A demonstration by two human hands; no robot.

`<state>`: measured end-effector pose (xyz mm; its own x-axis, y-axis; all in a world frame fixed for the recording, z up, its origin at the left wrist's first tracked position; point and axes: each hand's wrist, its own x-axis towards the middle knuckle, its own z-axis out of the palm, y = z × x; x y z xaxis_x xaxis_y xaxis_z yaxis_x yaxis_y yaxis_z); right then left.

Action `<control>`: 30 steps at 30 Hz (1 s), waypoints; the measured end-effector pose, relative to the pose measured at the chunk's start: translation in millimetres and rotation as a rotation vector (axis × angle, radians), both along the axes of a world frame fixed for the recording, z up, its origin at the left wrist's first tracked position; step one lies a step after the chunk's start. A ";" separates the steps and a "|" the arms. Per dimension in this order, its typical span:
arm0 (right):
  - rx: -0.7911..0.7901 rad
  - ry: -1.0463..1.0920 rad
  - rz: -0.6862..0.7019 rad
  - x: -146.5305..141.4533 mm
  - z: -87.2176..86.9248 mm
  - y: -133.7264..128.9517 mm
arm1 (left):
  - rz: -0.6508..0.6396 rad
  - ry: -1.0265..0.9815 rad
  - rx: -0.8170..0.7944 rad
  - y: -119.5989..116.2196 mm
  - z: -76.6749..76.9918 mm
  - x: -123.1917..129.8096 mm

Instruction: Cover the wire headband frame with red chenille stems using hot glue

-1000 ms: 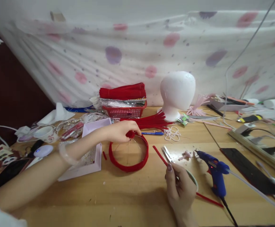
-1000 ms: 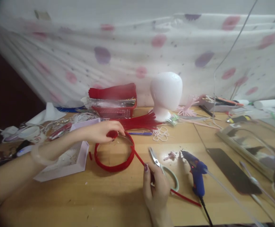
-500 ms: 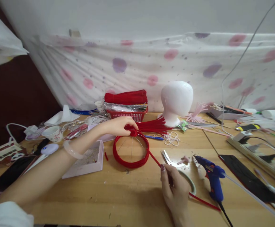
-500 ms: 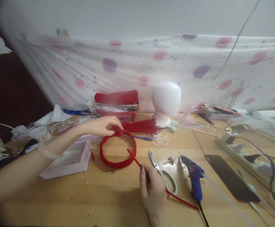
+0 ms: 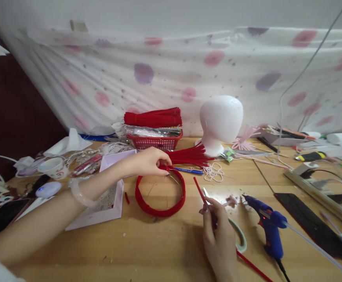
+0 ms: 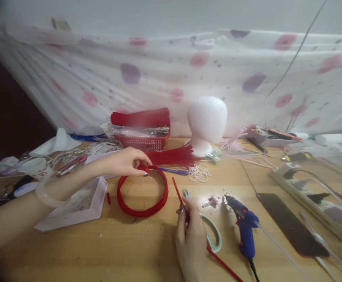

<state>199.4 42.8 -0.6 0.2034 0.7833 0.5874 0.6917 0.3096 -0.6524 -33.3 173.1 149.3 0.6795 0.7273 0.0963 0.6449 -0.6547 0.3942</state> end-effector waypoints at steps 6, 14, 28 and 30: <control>-0.057 0.127 0.051 -2.9 5.4 -2.2 | 0.092 -0.092 0.080 -41.2 -10.2 11.4; -0.056 0.034 0.224 -5.6 13.7 -5.6 | 0.017 -0.183 0.227 -78.6 -5.8 19.3; 0.015 -0.059 0.214 -10.5 25.1 -3.0 | 0.062 -0.269 0.039 -81.2 -8.3 21.1; 0.018 -0.055 0.208 -10.0 23.9 -2.7 | 0.063 -0.287 0.005 -81.9 -8.2 21.5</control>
